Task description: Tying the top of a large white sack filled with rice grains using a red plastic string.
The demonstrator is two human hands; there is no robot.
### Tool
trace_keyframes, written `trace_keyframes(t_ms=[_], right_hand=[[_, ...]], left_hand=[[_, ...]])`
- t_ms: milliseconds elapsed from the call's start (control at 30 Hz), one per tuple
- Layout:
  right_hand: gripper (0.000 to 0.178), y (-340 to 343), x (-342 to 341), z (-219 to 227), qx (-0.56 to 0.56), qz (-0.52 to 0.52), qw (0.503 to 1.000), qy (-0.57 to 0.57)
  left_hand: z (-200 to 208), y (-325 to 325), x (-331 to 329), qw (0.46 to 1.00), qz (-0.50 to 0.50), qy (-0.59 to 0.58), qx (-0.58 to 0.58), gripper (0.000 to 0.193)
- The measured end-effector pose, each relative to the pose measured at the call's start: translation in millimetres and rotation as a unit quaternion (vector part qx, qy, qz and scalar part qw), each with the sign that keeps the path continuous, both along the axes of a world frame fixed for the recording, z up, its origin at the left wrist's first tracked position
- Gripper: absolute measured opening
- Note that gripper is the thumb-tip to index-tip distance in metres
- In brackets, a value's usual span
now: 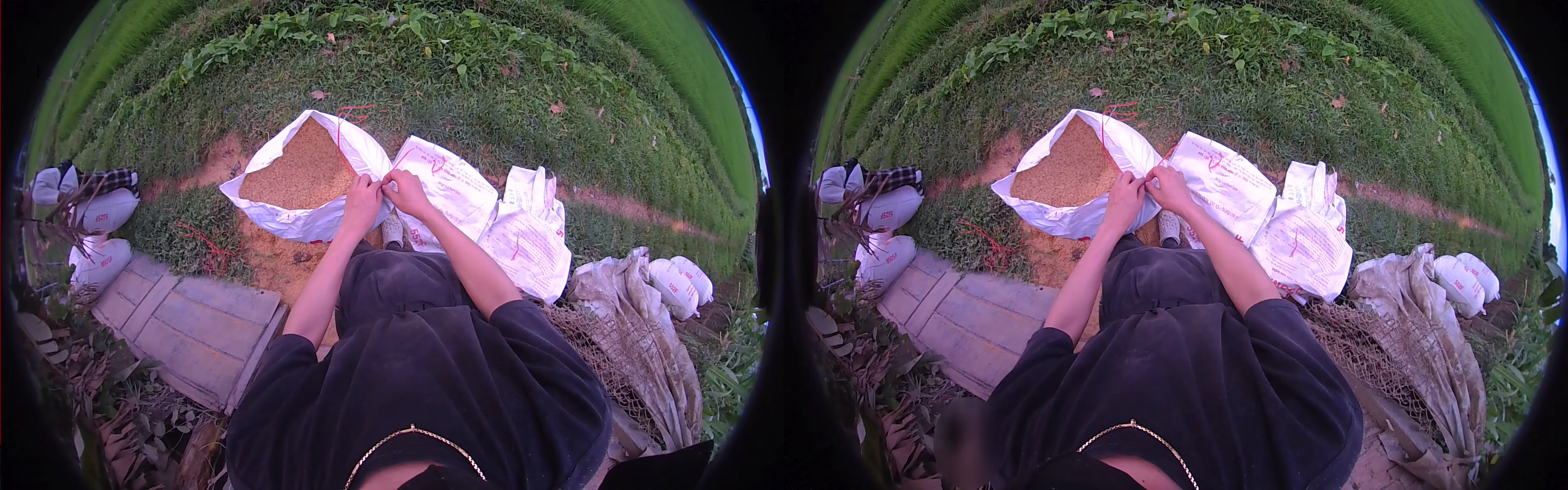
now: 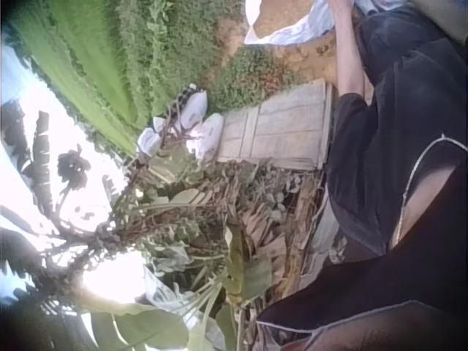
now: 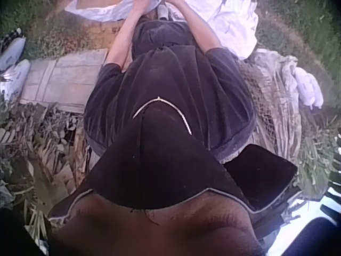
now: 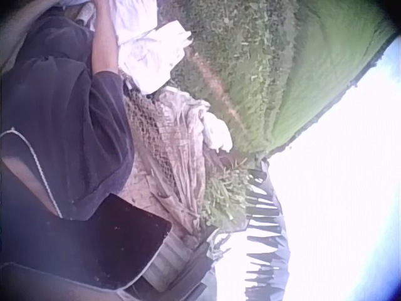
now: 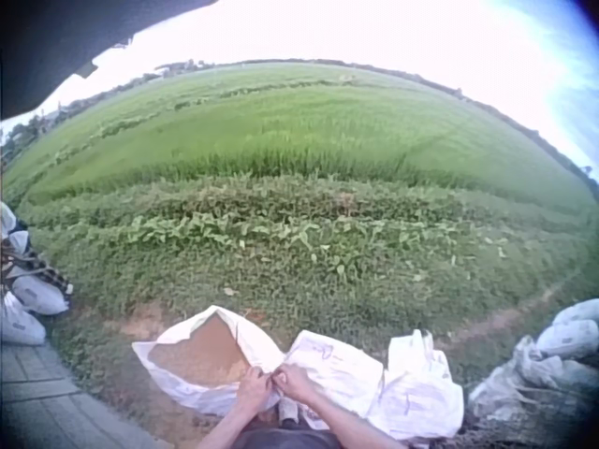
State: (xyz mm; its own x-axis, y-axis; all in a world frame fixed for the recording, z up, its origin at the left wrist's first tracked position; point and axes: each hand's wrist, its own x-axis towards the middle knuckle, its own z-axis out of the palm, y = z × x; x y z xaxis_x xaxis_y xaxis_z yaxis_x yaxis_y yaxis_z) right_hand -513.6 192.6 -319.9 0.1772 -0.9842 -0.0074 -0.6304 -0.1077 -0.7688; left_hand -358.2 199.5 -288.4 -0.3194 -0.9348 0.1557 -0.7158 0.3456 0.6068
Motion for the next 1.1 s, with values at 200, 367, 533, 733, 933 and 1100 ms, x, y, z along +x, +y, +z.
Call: trace_keyframes(t_ms=[200,367,533,733,933,1100], right_hand=[[0.014,1,3,8,-0.041,0.001,0.999,0.009],[0.015,4,1,15,-0.023,0.004,1.000,0.017],[0.016,15,2,25,-0.116,0.018,0.992,0.038],[0.018,38,9,33,-0.168,-0.028,0.984,0.058],[0.013,43,10,28,-0.167,-0.047,0.982,0.078],[0.012,58,12,27,-0.197,-0.041,0.972,0.119]], left_hand=[[-2,-1,5,0.998,-0.030,-0.035,-0.038,0.013],[7,8,3,0.997,0.044,0.016,0.061,0.014],[-20,0,18,0.955,0.070,0.171,0.234,0.018],[-20,-8,23,0.965,0.025,0.123,0.231,0.018],[-1,-7,28,0.972,-0.038,0.073,0.220,0.017],[31,-12,30,0.976,-0.060,-0.042,0.203,0.019]])
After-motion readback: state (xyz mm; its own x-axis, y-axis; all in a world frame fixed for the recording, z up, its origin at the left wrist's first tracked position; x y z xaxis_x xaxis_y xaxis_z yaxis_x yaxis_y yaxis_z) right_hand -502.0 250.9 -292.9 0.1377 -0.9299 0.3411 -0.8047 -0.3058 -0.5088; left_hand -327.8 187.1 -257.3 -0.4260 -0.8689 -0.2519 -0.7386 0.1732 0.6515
